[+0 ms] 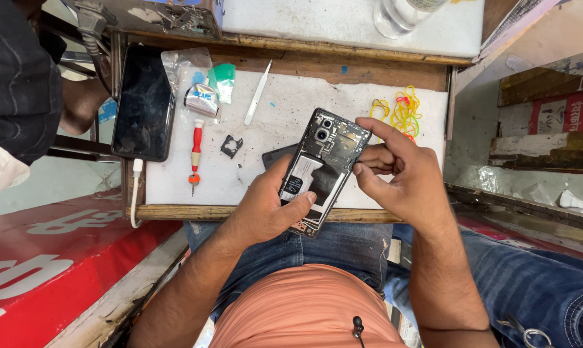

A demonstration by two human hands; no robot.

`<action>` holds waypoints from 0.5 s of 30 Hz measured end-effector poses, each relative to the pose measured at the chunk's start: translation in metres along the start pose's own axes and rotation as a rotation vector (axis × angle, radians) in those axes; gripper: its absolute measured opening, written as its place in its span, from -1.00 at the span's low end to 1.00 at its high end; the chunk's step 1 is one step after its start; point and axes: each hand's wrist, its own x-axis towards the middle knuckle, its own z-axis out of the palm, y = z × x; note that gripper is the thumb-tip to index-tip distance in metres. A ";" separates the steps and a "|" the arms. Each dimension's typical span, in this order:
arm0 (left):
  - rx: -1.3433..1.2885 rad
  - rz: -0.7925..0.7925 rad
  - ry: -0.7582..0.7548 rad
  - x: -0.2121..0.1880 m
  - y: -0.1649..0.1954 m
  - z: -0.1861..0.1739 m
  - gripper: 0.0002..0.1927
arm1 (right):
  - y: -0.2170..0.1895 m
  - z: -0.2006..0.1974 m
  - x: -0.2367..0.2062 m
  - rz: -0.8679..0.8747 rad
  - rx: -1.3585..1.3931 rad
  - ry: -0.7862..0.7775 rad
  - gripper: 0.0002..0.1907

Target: The person removes the back cover from a smartphone chassis, separates the internal frame from the back panel, and then applies adhesive around the camera module area on the back cover. The person handles the phone chassis, back cover, and adhesive tube.

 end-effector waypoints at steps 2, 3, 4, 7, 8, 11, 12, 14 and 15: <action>0.010 -0.015 0.002 0.000 0.000 0.000 -0.50 | 0.002 0.000 0.001 0.028 -0.014 0.020 -0.40; 0.013 -0.023 0.007 0.000 0.000 0.000 -0.50 | 0.003 0.001 0.002 0.047 -0.020 0.027 -0.42; 0.016 -0.032 0.011 0.000 0.000 0.001 -0.50 | 0.004 0.001 0.002 0.066 -0.027 0.033 -0.44; 0.020 -0.102 0.001 0.000 -0.001 0.001 -0.53 | 0.005 0.003 0.004 0.051 -0.040 0.061 -0.54; 0.021 -0.051 0.002 0.000 -0.001 0.001 -0.52 | 0.005 0.003 0.004 0.042 -0.040 0.053 -0.53; 0.024 0.037 0.002 0.001 -0.001 -0.001 -0.51 | 0.003 0.003 0.004 0.016 -0.019 0.036 -0.48; 0.021 0.018 -0.001 0.002 -0.001 -0.001 -0.50 | 0.003 0.003 0.004 0.016 0.003 0.032 -0.46; 0.025 -0.046 -0.002 0.003 -0.001 -0.001 -0.50 | 0.004 0.005 0.005 0.017 0.005 0.048 -0.47; 0.031 -0.092 -0.003 0.002 -0.001 -0.001 -0.51 | 0.005 0.006 0.005 0.022 -0.015 0.069 -0.50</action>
